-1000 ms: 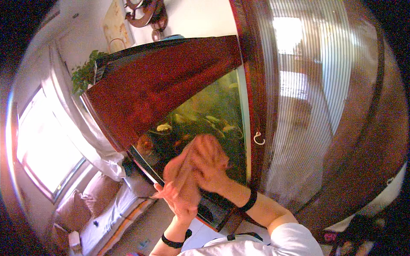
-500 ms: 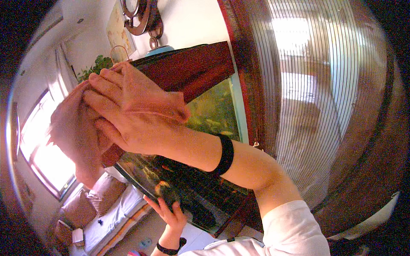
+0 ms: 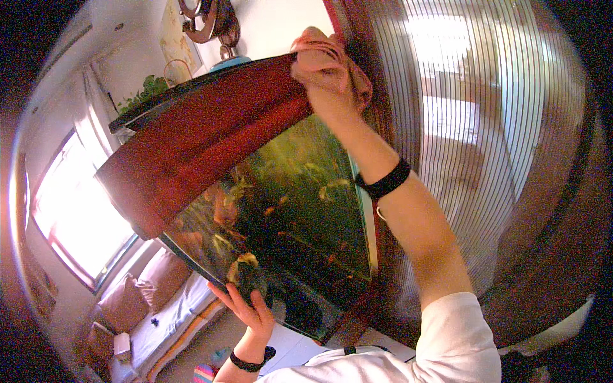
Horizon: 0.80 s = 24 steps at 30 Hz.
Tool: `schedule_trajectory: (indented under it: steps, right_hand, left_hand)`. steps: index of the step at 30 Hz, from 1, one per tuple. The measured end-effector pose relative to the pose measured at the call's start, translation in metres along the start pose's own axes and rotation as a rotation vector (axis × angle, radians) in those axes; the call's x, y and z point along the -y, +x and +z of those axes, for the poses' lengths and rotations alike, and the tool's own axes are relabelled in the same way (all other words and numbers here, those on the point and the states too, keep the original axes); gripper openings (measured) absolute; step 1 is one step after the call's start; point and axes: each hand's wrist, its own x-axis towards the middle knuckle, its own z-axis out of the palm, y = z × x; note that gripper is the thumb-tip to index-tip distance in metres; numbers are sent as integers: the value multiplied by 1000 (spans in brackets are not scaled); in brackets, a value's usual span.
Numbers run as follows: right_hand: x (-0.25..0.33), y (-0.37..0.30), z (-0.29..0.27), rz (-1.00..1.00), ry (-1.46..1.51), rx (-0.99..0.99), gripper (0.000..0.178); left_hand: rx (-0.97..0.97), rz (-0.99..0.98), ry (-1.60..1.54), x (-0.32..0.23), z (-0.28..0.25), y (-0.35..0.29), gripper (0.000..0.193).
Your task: The person wipes the top and front surfaces of a wooden aquarium stand using a pink cloth. They move items like a basket and tissue box aside to reach the surface, then wipe the glass front and wooden frame of the stand.
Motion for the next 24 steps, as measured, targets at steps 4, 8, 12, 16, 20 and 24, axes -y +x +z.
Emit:
schedule_trajectory:
  steps: [4, 8, 12, 16, 20, 24]
  right_hand:
    - [36, -52, 76, -252, -7, -192, 28]
    - [109, -84, 93, -475, -148, 199, 63]
    - [86, -77, 89, -685, -170, 290, 75]
    - [19, -83, 62, -513, -408, 98, 73]
    - [-110, -91, 5, 51, 500, 98, 56]
    - [-160, -150, -20, 365, 1400, -213, 43]
  left_hand:
    - [-10, 16, -3, -2, 10, 12, 62]
    - [-26, -8, -19, 2, 13, 11, 62]
    - [-30, -10, 1, 3, 16, 15, 65]
    - [0, -34, 63, 9, 17, 11, 66]
    - [14, -37, 70, 6, 35, 23, 70]
    - [-5, -15, 57, 8, 44, 26, 73]
